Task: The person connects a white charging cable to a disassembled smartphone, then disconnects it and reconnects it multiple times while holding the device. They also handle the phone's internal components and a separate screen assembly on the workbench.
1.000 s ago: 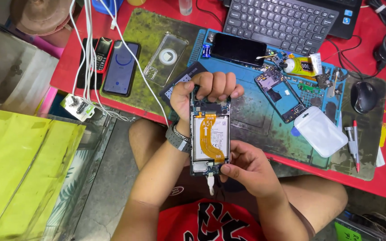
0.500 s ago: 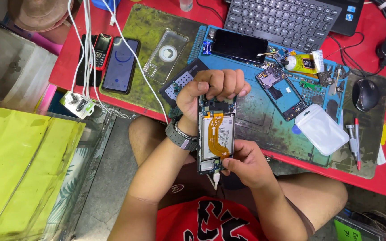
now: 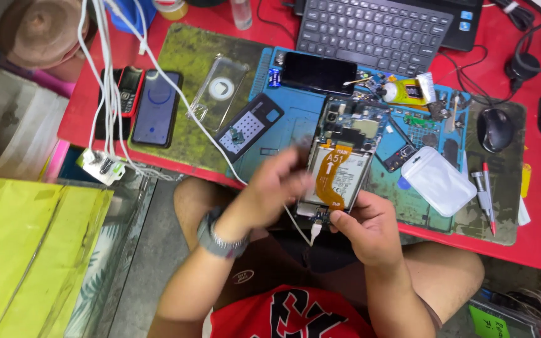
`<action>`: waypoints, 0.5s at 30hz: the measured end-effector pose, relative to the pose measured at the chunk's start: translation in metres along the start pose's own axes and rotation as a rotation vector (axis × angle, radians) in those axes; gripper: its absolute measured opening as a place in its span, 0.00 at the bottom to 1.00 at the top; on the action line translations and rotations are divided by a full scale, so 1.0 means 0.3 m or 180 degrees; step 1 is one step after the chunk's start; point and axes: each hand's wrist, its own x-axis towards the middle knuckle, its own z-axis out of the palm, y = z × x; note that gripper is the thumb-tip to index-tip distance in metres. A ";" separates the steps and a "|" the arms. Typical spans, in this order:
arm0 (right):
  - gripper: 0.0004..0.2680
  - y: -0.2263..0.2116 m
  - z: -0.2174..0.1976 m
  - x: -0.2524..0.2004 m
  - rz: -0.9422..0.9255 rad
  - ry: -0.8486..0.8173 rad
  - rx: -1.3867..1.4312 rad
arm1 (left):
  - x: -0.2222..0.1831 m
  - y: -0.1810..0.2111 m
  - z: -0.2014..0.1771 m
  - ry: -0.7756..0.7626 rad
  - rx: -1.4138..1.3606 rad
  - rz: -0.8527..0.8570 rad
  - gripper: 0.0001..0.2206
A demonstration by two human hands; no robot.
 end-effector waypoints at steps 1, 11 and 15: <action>0.05 -0.023 -0.002 0.007 -0.0092 0.0078 -0.0214 | -0.040 0.032 0.006 -0.0242 0.0551 -0.0275 0.11; 0.05 -0.200 0.127 0.020 -0.0595 0.0222 -0.0859 | -0.078 0.032 0.087 -0.0029 0.0708 -0.0296 0.09; 0.08 -0.181 0.124 0.010 -0.0829 0.0178 -0.0935 | -0.097 -0.014 0.088 0.0069 0.0581 -0.0197 0.10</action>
